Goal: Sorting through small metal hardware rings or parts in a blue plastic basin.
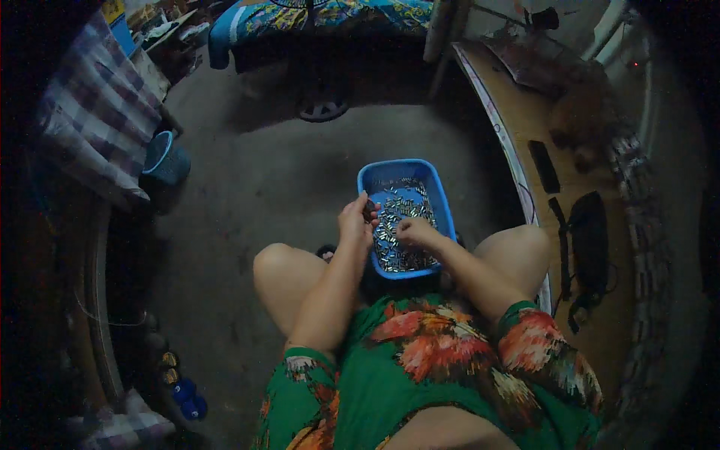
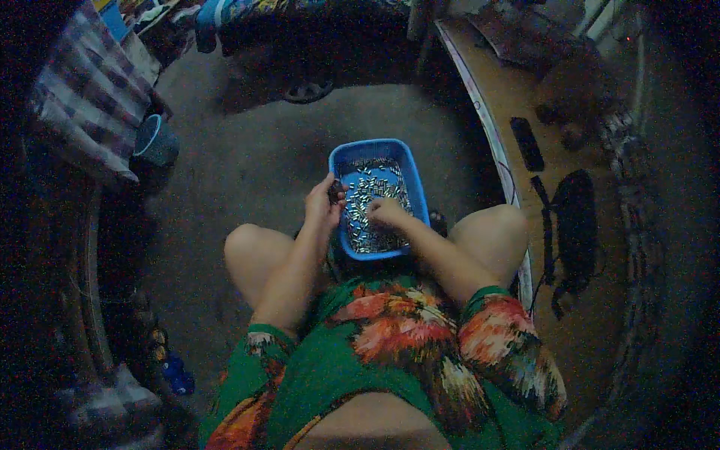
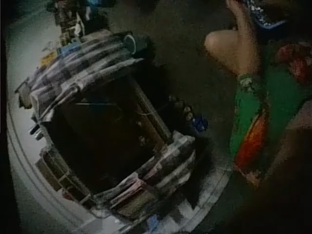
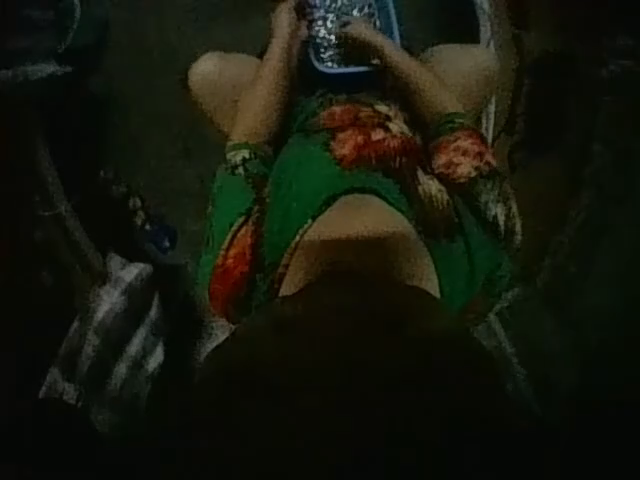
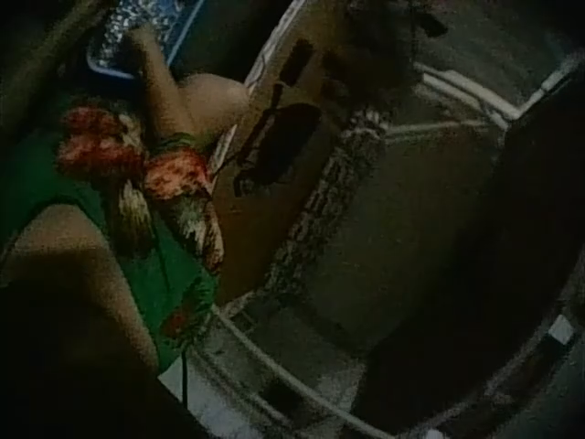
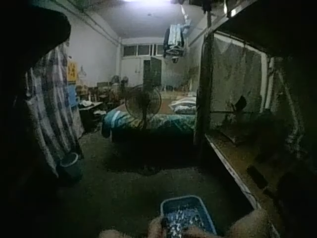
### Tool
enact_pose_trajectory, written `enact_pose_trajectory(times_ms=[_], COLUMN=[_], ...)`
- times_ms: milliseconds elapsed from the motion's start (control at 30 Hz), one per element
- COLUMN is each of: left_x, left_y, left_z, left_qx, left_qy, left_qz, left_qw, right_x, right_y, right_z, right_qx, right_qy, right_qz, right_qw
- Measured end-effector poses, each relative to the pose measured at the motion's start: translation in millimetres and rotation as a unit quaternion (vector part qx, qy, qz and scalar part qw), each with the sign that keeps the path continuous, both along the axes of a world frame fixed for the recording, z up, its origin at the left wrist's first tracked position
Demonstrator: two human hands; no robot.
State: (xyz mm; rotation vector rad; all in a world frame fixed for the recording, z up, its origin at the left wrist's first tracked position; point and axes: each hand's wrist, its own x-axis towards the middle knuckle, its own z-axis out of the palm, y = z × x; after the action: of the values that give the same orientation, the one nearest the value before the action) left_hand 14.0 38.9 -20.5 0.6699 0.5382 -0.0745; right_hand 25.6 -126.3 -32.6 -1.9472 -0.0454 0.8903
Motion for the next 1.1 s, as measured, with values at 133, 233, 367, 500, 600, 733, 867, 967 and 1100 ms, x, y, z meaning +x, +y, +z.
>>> enact_pose_trajectory(times_ms=[133, 233, 367, 500, 600, 733, 867, 967, 1100], left_x=[0.2, -1.8, -1.5, 2.9, 0.2, 0.6, -1.1, -3.2, -4.2], left_y=[-5.7, -5.9, -9.5, -11.3, -9.6, -19.4, -24.5, -23.7, -25.0], left_z=[3.2, 5.1, 11.3, 7.9, 3.2, 12.3, 16.0, 15.3, 9.6], left_qx=[-0.037, -0.037, -0.022, -0.029, -0.033, -0.015, -0.031, -0.039, -0.048], left_qy=[-0.010, -0.020, -0.014, 0.001, 0.006, 0.026, 0.020, 0.015, 0.005], left_qz=[-0.048, -0.036, -0.048, -0.057, -0.057, -0.074, -0.106, -0.119, -0.126], left_qw=[0.998, 0.998, 0.999, 0.998, 0.998, 0.997, 0.994, 0.992, 0.991], right_x=[8.4, 5.7, 17.0, 36.5, 37.0, 42.2, 46.0, 45.9, 46.4], right_y=[-16.6, -20.8, -16.3, -19.6, -20.0, -33.9, -42.1, -39.1, -37.3], right_z=[-6.1, 12.5, 15.1, 9.4, 28.1, 39.7, 52.6, 53.3, 45.5], right_qx=[0.286, 0.513, 0.451, 0.370, 0.320, 0.313, 0.313, 0.301, 0.292], right_qy=[0.250, 0.301, 0.317, 0.321, 0.273, 0.263, 0.255, 0.246, 0.230], right_qz=[-0.200, -0.210, -0.182, -0.166, -0.142, -0.114, -0.063, -0.086, -0.080], right_qw=[0.903, 0.776, 0.815, 0.856, 0.896, 0.905, 0.913, 0.917, 0.925])
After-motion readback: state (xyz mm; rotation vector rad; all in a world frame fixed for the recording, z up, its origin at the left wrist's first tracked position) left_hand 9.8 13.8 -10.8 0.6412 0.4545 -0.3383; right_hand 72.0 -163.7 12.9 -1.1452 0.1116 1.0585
